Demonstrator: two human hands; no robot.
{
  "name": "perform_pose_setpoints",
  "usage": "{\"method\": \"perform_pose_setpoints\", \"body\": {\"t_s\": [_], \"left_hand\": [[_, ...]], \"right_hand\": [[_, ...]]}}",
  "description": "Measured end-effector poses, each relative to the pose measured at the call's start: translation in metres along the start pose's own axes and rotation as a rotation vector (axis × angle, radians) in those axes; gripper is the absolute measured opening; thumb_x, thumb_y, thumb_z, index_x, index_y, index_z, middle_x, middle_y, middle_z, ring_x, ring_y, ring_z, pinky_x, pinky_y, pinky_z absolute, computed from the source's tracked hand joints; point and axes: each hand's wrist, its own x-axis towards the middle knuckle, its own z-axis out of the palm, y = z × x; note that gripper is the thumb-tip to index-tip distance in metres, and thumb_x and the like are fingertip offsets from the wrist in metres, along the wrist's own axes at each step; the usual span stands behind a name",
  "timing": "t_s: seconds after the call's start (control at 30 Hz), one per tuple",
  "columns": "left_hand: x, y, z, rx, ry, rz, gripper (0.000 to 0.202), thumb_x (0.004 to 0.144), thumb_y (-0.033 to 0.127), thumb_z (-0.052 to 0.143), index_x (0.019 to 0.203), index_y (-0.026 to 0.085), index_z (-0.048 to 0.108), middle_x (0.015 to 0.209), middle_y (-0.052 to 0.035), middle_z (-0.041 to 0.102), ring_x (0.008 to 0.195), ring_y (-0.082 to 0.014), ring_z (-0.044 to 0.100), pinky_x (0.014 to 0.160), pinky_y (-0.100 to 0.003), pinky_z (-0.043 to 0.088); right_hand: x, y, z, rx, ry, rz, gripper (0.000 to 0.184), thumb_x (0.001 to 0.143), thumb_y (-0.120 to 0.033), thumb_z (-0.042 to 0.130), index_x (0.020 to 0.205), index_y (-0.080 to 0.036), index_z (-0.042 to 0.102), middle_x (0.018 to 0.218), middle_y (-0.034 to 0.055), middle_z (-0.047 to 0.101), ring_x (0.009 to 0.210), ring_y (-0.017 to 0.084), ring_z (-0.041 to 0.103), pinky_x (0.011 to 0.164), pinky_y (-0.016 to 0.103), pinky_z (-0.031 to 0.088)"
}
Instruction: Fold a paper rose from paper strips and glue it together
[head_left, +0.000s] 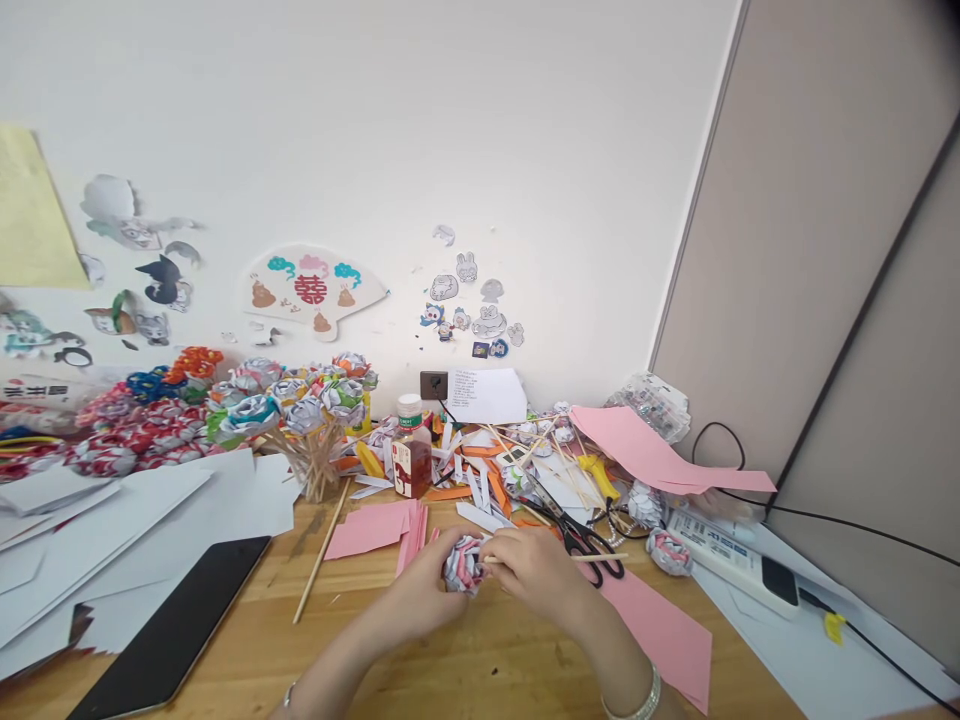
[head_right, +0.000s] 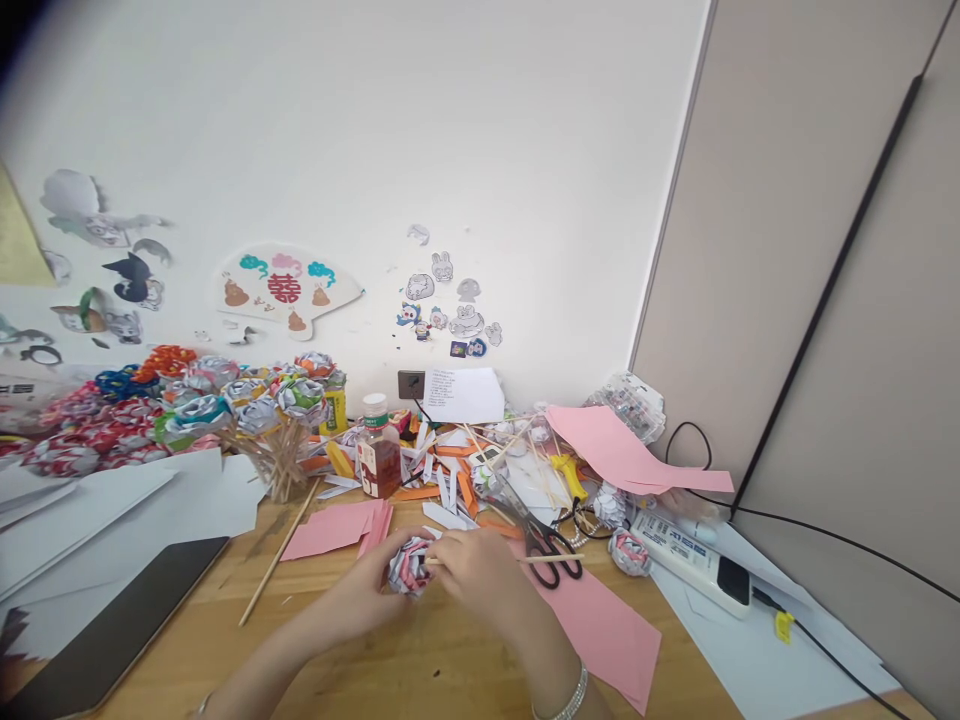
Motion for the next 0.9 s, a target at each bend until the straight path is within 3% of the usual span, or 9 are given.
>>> {"method": "perform_pose_setpoints", "body": {"t_s": [0.33, 0.67, 0.9], "left_hand": [[0.0014, 0.004, -0.001, -0.007, -0.032, -0.018, 0.053, 0.054, 0.005, 0.045, 0.104, 0.018, 0.055, 0.099, -0.0031, 0.063, 0.094, -0.0199, 0.058, 0.084, -0.029, 0.045], [0.0013, 0.0036, -0.002, -0.035, -0.018, 0.008, 0.051, 0.055, 0.006, 0.046, 0.104, 0.017, 0.055, 0.101, -0.004, 0.063, 0.096, -0.0208, 0.058, 0.085, -0.031, 0.045], [0.0014, 0.002, -0.0006, -0.027, -0.023, -0.008, 0.053, 0.054, 0.005, 0.046, 0.104, 0.018, 0.056, 0.1, -0.0032, 0.062, 0.096, -0.0207, 0.057, 0.086, -0.03, 0.044]], "right_hand": [[0.0019, -0.0002, 0.0034, 0.064, -0.044, 0.085, 0.008, 0.079, -0.011, 0.066, 0.079, -0.019, 0.066, 0.078, 0.0005, 0.072, 0.07, 0.015, 0.065, 0.062, 0.022, 0.04], [0.0003, 0.0007, 0.0037, 0.138, 0.007, 0.081, 0.022, 0.081, -0.004, 0.055, 0.078, -0.022, 0.068, 0.077, -0.001, 0.073, 0.067, 0.013, 0.064, 0.061, 0.02, 0.038], [0.0017, 0.0, 0.0059, 0.122, -0.034, 0.138, 0.014, 0.077, -0.008, 0.064, 0.077, -0.021, 0.068, 0.077, -0.0006, 0.073, 0.068, 0.014, 0.065, 0.062, 0.021, 0.039]]}}
